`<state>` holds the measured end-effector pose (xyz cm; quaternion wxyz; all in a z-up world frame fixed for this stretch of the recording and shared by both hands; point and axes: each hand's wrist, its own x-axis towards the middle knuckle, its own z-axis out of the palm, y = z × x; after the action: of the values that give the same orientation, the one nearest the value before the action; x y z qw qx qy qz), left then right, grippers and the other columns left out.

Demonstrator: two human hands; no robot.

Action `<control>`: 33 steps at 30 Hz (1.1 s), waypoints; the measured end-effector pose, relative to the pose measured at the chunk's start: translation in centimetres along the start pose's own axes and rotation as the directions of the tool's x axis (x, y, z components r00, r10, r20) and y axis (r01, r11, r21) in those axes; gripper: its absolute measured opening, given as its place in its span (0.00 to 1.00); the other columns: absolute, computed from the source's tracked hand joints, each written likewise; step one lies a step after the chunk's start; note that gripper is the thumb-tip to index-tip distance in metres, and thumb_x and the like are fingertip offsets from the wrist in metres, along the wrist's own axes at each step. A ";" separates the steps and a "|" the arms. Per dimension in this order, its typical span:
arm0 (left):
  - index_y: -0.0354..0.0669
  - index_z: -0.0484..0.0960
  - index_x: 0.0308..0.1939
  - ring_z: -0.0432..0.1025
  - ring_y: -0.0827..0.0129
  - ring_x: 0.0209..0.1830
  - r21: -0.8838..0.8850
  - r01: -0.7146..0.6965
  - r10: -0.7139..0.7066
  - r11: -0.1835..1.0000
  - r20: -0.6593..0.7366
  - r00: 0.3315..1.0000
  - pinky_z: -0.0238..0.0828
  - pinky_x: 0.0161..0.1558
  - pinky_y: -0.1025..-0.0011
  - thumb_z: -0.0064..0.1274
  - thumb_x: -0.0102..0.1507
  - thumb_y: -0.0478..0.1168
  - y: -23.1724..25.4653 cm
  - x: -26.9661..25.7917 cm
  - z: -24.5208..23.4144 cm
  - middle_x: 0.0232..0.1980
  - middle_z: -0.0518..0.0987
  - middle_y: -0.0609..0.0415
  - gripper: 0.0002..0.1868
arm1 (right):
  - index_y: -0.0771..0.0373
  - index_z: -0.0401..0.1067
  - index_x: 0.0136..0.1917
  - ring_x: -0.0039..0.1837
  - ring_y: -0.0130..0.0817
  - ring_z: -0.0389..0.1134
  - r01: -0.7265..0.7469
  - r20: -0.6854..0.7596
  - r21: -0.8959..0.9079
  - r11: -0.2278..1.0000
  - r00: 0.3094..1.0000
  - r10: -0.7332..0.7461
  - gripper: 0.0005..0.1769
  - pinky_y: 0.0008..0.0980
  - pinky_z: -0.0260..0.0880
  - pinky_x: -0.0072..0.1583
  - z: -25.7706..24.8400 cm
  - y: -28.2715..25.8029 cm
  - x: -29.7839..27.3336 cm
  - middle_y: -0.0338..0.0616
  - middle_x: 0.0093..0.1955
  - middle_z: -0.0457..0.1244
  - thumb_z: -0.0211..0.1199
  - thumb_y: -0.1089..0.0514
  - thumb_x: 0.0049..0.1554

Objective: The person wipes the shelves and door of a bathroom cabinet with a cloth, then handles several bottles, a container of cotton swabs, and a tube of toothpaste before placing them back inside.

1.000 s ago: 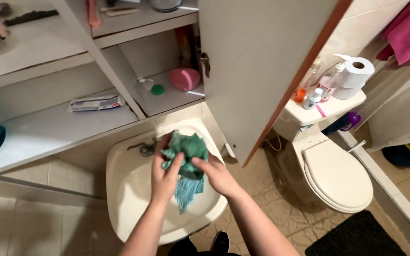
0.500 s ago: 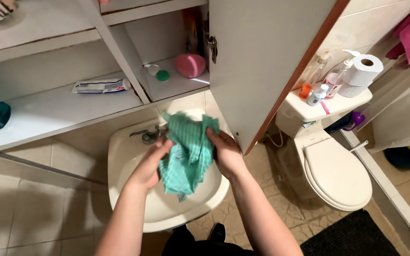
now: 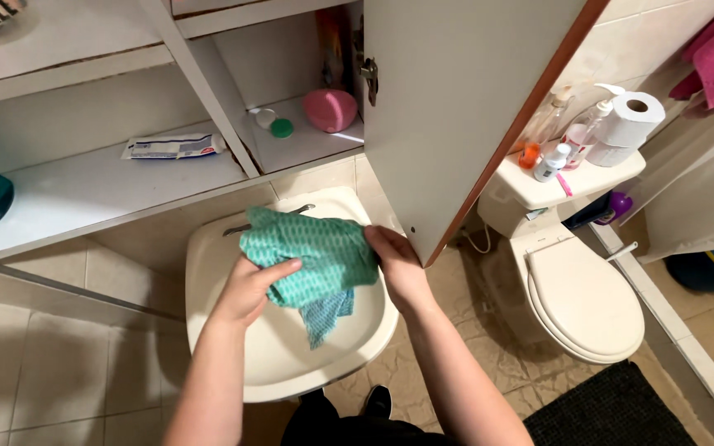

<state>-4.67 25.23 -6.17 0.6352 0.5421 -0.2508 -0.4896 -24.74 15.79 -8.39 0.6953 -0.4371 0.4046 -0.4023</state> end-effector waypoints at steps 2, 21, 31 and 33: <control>0.38 0.84 0.44 0.79 0.69 0.37 0.065 -0.055 0.054 0.996 0.006 0.998 0.79 0.44 0.64 0.70 0.52 0.26 0.1 -0.2 -0.6 0.39 0.84 0.54 0.17 | 0.63 0.78 0.62 0.68 0.33 0.63 0.026 -0.022 0.016 1.000 0.999 -0.026 0.17 0.43 0.61 0.73 0.5 -0.8 -0.9 0.43 0.64 0.68 0.61 0.52 0.65; 0.42 0.65 0.74 0.61 0.46 0.75 -0.290 0.379 -0.446 0.879 -0.215 0.869 0.54 0.73 0.47 0.61 0.60 0.55 -0.1 -3.3 6.2 0.74 0.66 0.40 0.43 | 0.57 0.63 0.77 0.66 0.44 0.68 0.003 0.257 -0.195 0.981 0.965 0.049 0.38 0.47 0.71 0.64 3.9 1.2 -1.2 0.57 0.65 0.67 0.69 0.58 0.55; 0.41 0.77 0.63 0.67 0.73 0.48 -0.382 0.409 -0.441 0.829 0.003 0.897 0.66 0.60 0.72 0.47 0.65 0.65 -1.1 -1.5 3.4 0.65 0.76 0.49 0.36 | 0.57 0.68 0.73 0.78 0.70 0.50 0.782 0.498 -0.387 0.488 0.623 -0.604 0.29 0.61 0.53 0.74 4.9 1.9 -2.2 0.63 0.77 0.54 0.61 0.45 0.63; 0.39 0.75 0.65 0.65 0.69 0.54 -0.217 0.435 -0.425 0.874 0.093 0.900 0.59 0.67 0.65 0.48 0.65 0.62 -0.5 -1.6 2.2 0.64 0.73 0.48 0.35 | 0.59 0.71 0.70 0.73 0.60 0.58 0.714 0.436 -0.354 0.604 0.697 -0.569 0.24 0.53 0.58 0.72 4.1 3.1 -1.4 0.56 0.70 0.61 0.61 0.50 0.63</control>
<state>-7.36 25.76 -5.70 0.5641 0.4957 -0.0782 -0.6557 -20.81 19.12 -9.79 0.4132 -0.7693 0.2050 -0.4419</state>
